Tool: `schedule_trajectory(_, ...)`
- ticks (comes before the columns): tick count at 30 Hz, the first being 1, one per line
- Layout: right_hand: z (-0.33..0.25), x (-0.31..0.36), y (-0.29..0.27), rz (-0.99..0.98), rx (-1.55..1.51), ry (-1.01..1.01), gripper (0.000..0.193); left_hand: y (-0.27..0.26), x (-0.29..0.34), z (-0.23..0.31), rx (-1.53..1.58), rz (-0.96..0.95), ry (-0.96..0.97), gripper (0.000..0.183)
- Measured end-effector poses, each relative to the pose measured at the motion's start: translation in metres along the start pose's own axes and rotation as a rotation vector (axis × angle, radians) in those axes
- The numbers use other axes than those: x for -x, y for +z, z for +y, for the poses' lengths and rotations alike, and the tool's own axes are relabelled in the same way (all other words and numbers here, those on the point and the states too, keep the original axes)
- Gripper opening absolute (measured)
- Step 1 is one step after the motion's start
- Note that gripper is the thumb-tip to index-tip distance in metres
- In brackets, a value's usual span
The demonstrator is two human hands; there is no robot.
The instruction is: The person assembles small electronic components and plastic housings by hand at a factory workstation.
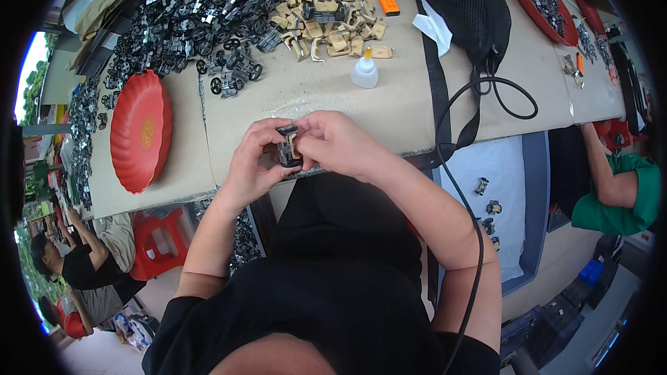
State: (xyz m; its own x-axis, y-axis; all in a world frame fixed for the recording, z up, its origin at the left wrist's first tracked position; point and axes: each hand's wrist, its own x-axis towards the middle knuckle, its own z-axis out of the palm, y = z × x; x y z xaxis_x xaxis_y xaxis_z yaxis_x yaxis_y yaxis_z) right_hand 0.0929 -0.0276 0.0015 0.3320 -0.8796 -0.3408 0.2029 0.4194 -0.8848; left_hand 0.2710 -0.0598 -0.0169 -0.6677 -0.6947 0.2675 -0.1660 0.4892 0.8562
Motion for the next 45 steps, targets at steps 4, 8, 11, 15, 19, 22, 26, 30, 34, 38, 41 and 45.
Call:
schedule_trajectory(4,-0.002,-0.002,-0.001,0.013,0.046,0.077,0.022,0.000,0.000,0.002,0.009,-0.045,-0.053,0.040)
schedule_trajectory(8,-0.003,-0.004,-0.002,0.011,0.048,0.084,0.016,0.001,-0.001,0.001,-0.059,-0.021,-0.010,0.036)
schedule_trajectory(11,-0.004,-0.004,-0.005,0.006,0.033,0.112,0.014,0.004,-0.002,0.000,-0.088,-0.031,0.014,0.037)
schedule_trajectory(15,0.002,-0.009,-0.006,0.023,0.045,0.134,0.016,0.003,-0.003,0.003,-0.119,-0.033,0.027,0.038)
schedule_trajectory(19,-0.002,-0.009,-0.006,-0.008,0.069,0.141,0.014,0.002,-0.001,0.003,-0.059,-0.068,-0.003,0.042)
schedule_trajectory(22,0.002,-0.009,-0.007,-0.028,0.026,0.091,0.012,0.004,0.000,-0.003,-0.130,-0.052,0.049,0.041)
schedule_trajectory(26,0.004,-0.009,-0.008,-0.024,0.041,0.097,0.011,0.006,0.000,-0.003,-0.180,-0.042,0.076,0.040)
schedule_trajectory(30,0.002,-0.007,-0.008,-0.034,-0.003,0.087,0.010,0.007,-0.001,0.003,-0.177,-0.012,0.059,0.042)
schedule_trajectory(34,0.005,-0.008,-0.007,-0.041,-0.017,0.075,0.011,0.008,-0.002,0.005,-0.193,-0.012,0.071,0.041)
schedule_trajectory(38,0.003,-0.007,-0.008,-0.053,0.005,0.081,0.011,0.007,-0.001,0.002,-0.255,-0.023,0.099,0.037)
schedule_trajectory(41,0.002,-0.007,-0.008,-0.058,0.021,0.074,0.012,0.007,0.000,0.001,-0.262,-0.023,0.096,0.037)
schedule_trajectory(45,0.001,-0.007,-0.008,-0.049,0.046,0.060,0.013,0.010,0.000,0.001,-0.208,0.025,0.073,0.039)
